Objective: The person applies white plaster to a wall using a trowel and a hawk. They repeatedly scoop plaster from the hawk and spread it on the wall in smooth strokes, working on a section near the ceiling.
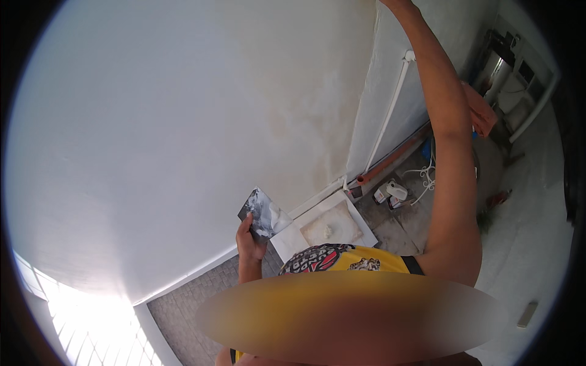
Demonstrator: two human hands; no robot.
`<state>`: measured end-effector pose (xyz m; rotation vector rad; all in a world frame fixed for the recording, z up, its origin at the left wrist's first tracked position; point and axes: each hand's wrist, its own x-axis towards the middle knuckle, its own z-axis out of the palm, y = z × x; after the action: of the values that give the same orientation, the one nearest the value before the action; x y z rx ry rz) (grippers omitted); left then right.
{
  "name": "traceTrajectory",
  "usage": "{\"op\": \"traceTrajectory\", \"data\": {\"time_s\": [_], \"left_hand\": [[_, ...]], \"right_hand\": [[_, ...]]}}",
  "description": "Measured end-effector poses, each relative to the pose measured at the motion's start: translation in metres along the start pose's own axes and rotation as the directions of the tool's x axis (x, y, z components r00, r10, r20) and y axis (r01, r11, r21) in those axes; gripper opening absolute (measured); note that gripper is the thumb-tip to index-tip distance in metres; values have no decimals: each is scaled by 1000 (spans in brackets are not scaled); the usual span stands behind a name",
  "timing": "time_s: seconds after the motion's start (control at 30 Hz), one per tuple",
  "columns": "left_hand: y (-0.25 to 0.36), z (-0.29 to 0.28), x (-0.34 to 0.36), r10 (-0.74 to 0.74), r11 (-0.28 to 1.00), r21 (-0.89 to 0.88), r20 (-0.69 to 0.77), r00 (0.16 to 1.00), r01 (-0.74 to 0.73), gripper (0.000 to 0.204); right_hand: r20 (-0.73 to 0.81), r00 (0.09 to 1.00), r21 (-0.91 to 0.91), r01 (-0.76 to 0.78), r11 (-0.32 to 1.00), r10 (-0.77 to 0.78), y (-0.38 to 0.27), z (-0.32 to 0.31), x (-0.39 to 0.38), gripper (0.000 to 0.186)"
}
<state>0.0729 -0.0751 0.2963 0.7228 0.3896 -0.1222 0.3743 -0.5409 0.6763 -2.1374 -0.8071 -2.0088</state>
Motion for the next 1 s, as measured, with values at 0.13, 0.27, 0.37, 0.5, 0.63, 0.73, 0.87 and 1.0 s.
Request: {"op": "traceTrajectory", "data": {"time_s": [0.13, 0.27, 0.37, 0.5, 0.63, 0.73, 0.87, 1.0], "left_hand": [[-7, -2, -8, -8, 999, -41, -75, 997, 5, 39], [-10, -2, -14, -23, 1000, -20, -60, 998, 22, 39], [-8, 5, -10, -35, 999, 6, 1, 999, 35, 39], [-9, 31, 5, -44, 999, -10, 72, 996, 44, 38], [-18, 76, 41, -84, 994, -53, 152, 985, 93, 35], [-19, 103, 70, -173, 982, -39, 229, 958, 186, 31], [-1, 105, 77, -217, 944, -158, 361, 907, 289, 29], [27, 93, 58, -91, 946, -226, 504, 859, 233, 31]], "right_hand": [[0, 997, -49, -75, 996, 75, -37, 22, -92, 59], [62, 958, -5, -279, 960, 278, -87, 57, -251, 83], [150, 932, 66, -344, 937, 331, -124, 65, -339, 84], [412, 656, 180, -739, 649, 633, -182, 27, -370, 68], [597, 609, 588, -775, 231, 522, -255, -45, -314, 57], [649, 745, 658, -652, 376, 156, -301, -93, -258, 63], [753, 658, 417, -517, 748, 35, -307, -120, -223, 65], [655, 755, 162, -169, 972, 23, -228, -93, -179, 62]]}}
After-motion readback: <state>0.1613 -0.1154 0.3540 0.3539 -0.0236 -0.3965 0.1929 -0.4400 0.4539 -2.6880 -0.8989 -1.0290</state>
